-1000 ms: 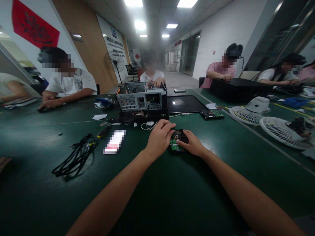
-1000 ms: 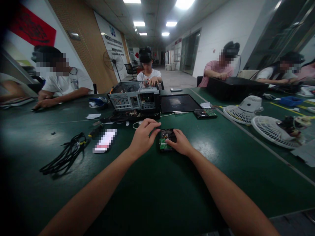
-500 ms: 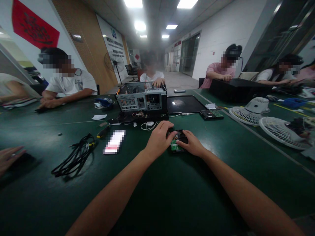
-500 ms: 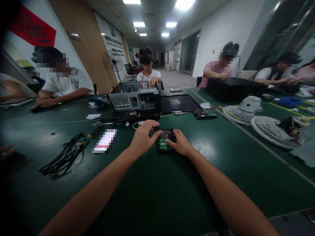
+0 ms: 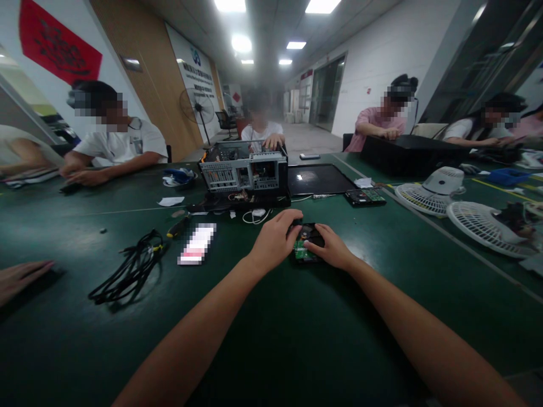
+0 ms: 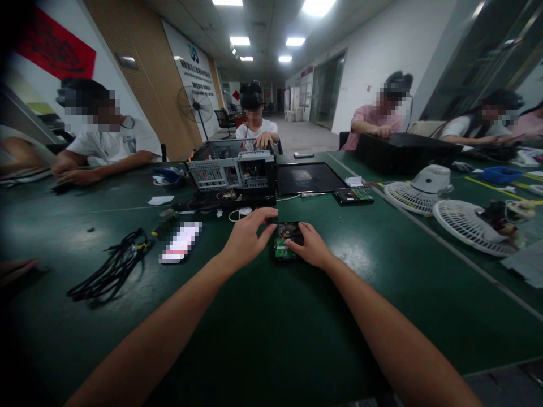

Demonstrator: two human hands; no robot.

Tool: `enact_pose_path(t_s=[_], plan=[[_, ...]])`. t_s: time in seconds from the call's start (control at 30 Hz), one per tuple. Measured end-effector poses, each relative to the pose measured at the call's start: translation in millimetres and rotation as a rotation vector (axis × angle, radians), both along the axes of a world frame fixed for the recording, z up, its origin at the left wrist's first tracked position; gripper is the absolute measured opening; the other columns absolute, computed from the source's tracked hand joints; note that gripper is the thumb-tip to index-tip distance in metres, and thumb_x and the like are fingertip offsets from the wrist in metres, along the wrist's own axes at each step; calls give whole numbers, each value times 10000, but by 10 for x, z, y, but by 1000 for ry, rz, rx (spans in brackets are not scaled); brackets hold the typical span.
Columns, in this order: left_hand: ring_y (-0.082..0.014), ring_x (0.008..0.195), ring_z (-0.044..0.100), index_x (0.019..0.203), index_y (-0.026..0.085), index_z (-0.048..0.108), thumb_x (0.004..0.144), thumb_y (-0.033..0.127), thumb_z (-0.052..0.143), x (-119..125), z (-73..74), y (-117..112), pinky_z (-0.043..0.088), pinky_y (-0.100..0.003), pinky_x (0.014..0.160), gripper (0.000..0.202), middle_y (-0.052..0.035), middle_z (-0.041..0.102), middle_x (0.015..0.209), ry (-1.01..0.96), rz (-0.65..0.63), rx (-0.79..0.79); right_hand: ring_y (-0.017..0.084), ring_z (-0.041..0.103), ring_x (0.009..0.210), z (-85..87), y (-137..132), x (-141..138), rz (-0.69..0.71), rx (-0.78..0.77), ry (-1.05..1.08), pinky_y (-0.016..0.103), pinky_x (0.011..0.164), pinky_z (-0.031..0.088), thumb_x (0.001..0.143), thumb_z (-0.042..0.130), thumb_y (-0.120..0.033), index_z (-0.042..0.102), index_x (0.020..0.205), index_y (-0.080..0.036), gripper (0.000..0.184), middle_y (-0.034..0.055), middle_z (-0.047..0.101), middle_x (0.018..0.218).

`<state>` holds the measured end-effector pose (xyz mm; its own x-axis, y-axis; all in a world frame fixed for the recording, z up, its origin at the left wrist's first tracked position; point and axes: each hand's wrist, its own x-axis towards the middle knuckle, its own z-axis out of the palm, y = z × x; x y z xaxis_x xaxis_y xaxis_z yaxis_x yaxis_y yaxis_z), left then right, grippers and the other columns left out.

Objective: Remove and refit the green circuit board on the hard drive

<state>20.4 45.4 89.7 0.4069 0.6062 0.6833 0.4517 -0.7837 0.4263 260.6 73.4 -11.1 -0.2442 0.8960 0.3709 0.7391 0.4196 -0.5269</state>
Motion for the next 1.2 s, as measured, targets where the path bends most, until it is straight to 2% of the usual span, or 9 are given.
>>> enact_pose_path(t_s=[0.13, 0.33, 0.8, 1.2], plan=[[-206, 1006, 663, 1230, 235, 545, 929, 168, 646, 8, -23, 10, 578, -380, 889, 324, -53, 649, 1169, 14, 21, -55, 332, 500, 1357, 16, -8, 1, -2, -14, -16, 485, 1168, 389, 881, 649, -613, 514, 1437, -171, 724, 183, 534, 1419], [-197, 927, 669, 1204, 237, 526, 926, 160, 647, -18, -36, 47, 576, -369, 849, 313, -39, 661, 1062, 9, 48, -74, 335, 507, 1348, 16, -3, 3, 5, -13, 1, 494, 1168, 388, 878, 653, -607, 515, 1440, -167, 727, 191, 532, 1424], [-187, 890, 658, 1206, 242, 521, 918, 143, 649, -26, -42, 63, 579, -377, 845, 330, -29, 650, 1043, -37, 50, -101, 334, 501, 1354, 64, -27, -27, -17, -50, 24, 479, 1177, 383, 858, 687, -595, 511, 1432, -139, 754, 199, 525, 1423], [-187, 901, 653, 1205, 235, 527, 921, 150, 652, -57, -17, 70, 575, -388, 859, 322, -39, 651, 1061, -56, 63, -104, 318, 537, 1311, 90, -40, -35, -27, -85, 111, 488, 1139, 415, 871, 680, -583, 537, 1410, -191, 681, 162, 572, 1385]])
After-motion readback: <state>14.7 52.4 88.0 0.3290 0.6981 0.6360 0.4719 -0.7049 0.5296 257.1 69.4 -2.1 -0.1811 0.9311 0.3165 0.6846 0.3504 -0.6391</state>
